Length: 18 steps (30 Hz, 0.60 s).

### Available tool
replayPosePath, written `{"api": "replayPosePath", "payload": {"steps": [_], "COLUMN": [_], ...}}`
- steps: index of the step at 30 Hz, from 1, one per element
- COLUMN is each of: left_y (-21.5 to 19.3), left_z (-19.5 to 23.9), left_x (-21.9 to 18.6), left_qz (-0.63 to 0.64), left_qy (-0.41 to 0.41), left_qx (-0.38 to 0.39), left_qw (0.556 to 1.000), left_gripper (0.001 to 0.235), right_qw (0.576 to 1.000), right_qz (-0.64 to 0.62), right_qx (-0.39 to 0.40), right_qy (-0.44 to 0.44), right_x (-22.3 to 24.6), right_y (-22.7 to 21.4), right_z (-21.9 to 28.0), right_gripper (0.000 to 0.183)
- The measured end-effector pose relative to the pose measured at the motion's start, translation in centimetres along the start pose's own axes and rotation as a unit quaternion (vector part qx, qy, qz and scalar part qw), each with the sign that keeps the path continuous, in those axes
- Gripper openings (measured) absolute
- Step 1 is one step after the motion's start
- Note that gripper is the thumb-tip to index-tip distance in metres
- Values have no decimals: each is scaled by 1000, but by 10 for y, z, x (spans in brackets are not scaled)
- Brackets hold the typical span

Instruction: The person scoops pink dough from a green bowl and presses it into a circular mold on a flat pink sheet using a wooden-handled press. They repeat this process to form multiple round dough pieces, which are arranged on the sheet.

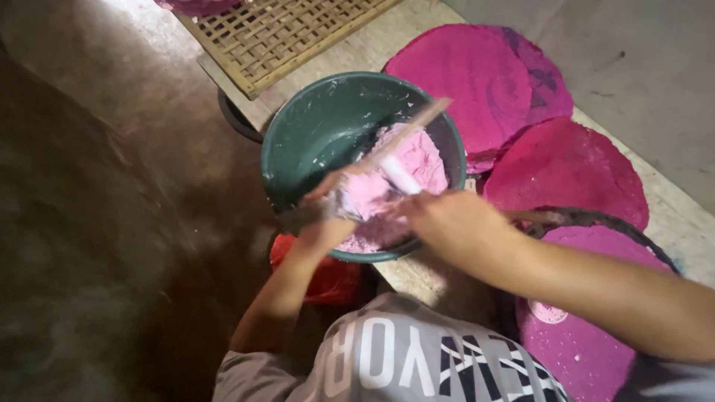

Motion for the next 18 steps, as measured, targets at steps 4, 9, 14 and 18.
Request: {"api": "replayPosePath", "payload": {"steps": [4, 9, 14, 18], "left_y": [-45, -30, -50, -47], "left_z": [-12, -25, -32, -38], "left_x": [6, -18, -21, -9], "left_qz": [-16, -62, -105, -26], "left_qy": [38, -17, 1, -20], "left_qx": [-123, -141, -181, -169], "left_qw": [992, 988, 978, 985], "left_gripper": [44, 57, 71, 65], "right_qw": [977, 925, 889, 861], "right_qz": [-64, -327, -422, -499], "right_qx": [32, -92, -54, -73], "right_qy": [200, 171, 172, 67], "right_x": [-52, -31, -11, -28], "right_y": [-28, 37, 118, 111], "right_z": [31, -19, 7, 24], "right_gripper": [24, 64, 50, 38]}}
Point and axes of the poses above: each hand's wrist, its own z-axis away from the middle knuckle, its own y-axis out of the palm, x = y × z, the point moved 6 cm from there along -z, towards the middle knuckle, and after that the axes turned 8 degrees about y, right-handed, at the moved point
